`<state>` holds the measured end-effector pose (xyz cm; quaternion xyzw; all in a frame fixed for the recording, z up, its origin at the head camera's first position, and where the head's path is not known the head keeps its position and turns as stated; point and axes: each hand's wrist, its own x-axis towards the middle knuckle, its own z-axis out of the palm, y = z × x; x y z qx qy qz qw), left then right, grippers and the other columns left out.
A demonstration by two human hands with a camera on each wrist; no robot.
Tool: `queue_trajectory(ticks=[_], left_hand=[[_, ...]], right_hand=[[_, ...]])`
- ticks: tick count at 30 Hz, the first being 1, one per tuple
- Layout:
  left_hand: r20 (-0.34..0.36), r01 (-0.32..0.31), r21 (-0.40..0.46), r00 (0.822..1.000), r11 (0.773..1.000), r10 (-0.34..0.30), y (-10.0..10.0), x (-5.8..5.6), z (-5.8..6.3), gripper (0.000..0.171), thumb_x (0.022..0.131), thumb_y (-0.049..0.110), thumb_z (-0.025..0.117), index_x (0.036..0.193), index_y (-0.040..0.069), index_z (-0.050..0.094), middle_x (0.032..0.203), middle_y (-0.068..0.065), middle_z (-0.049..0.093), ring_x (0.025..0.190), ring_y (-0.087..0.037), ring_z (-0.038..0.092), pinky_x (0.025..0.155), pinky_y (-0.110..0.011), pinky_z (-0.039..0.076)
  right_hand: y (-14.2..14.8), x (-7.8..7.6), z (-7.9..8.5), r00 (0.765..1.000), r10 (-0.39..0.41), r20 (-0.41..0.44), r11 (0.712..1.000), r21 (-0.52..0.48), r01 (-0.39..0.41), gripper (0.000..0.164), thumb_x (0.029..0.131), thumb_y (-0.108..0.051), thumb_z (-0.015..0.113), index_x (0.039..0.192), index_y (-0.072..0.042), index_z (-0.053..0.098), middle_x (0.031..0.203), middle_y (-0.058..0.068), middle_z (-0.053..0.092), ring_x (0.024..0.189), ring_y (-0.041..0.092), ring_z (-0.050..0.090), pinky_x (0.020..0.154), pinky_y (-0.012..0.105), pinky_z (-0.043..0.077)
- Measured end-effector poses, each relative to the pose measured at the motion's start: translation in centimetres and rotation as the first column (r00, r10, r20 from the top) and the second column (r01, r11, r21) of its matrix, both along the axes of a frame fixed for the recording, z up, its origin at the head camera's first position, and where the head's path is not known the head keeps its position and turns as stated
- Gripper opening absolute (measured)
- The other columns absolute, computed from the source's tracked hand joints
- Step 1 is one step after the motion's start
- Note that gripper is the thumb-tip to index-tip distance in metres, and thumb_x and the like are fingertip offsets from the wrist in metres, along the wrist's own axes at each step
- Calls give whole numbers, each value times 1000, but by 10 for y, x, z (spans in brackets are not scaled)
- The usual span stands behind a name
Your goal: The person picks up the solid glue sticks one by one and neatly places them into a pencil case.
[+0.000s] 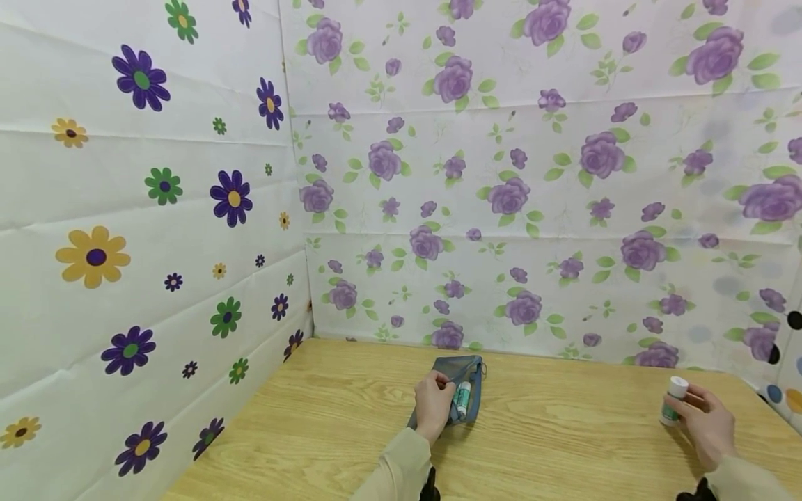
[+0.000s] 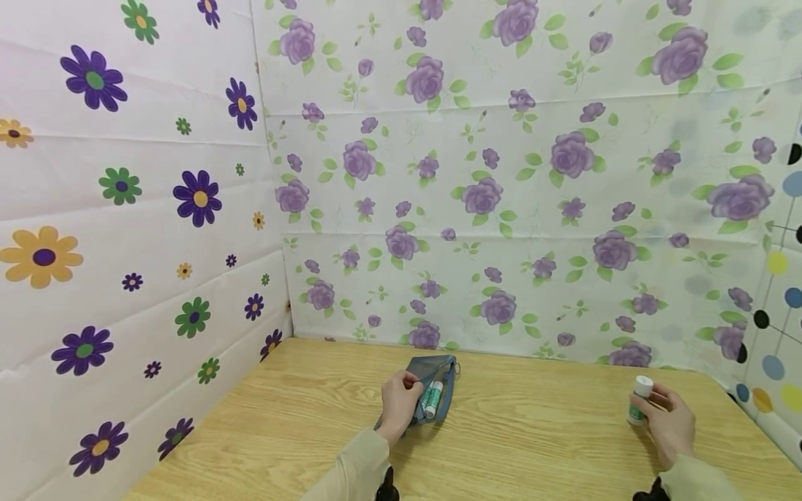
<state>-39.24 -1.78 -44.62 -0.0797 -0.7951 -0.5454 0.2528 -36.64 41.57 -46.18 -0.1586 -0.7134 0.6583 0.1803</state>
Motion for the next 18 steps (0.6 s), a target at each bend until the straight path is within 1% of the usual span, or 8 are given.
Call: queue_trajectory(ticks=[3,5,8,10,13,16,17,18], left_hand=[[2,4,4,1000,1000,-4,1,1,0,9,83,0,60,77,7,58,63,3,48,49,-8,43,45,-26,38],[3,5,7,1000,1000,-5,1,1,0,9,83,0,60,77,6,58,63,3,48,49,-9,43,46,-26,38],[5,6,9,1000,1000,-6,1,1,0,9,83,0,60,77,6,58,63,3,48,49,-9,43,46,-26,38],[4,6,8,1000,1000,-6,1,1,0,9,83,0,60,77,6,58,63,3,48,49,-9,43,46,-26,38],[2,4,7,1000,1000,-4,1,1,1,10,83,0,60,76,6,58,63,3,48,49,-9,43,46,-26,38],[2,3,9,1000,1000,-3,1,1,1,10,82,-1,60,76,6,58,63,3,48,50,-9,43,46,-26,38],[3,2,8,1000,1000,-2,1,1,1,10,82,-1,60,76,7,58,63,3,48,50,-9,43,46,-26,38],[4,2,8,1000,1000,-2,1,2,2,10,82,-1,60,76,7,58,63,3,48,50,-9,43,46,-26,38]], right_hand=[[-1,2,2,1000,5,-13,1000,-2,-5,59,78,-32,70,128,-22,40,106,1,43,71,-7,43,65,21,47],[-2,4,4,1000,16,-24,1000,-14,-17,59,77,-32,71,127,-22,40,103,-2,44,70,-7,44,65,21,47],[-3,5,6,999,31,-32,999,-39,-32,51,76,-30,73,118,-26,43,96,-9,45,68,-8,47,65,21,47],[-4,4,8,999,32,-23,998,-50,-33,57,75,-30,73,123,-23,43,99,-6,47,71,-5,47,68,25,48],[9,-10,-9,998,45,-53,995,-87,-50,65,68,-31,78,122,-21,44,97,-5,48,72,-3,50,66,27,49],[12,-16,-18,992,73,-102,988,-130,-86,63,67,-28,80,119,-20,46,94,-7,49,72,-2,52,66,26,49],[15,-19,-22,988,87,-127,982,-156,-106,58,66,-27,81,113,-22,48,90,-11,50,70,-3,53,63,25,49],[14,-21,-23,985,96,-141,979,-166,-119,56,68,-25,80,113,-21,47,91,-10,50,71,-3,53,64,24,49]])
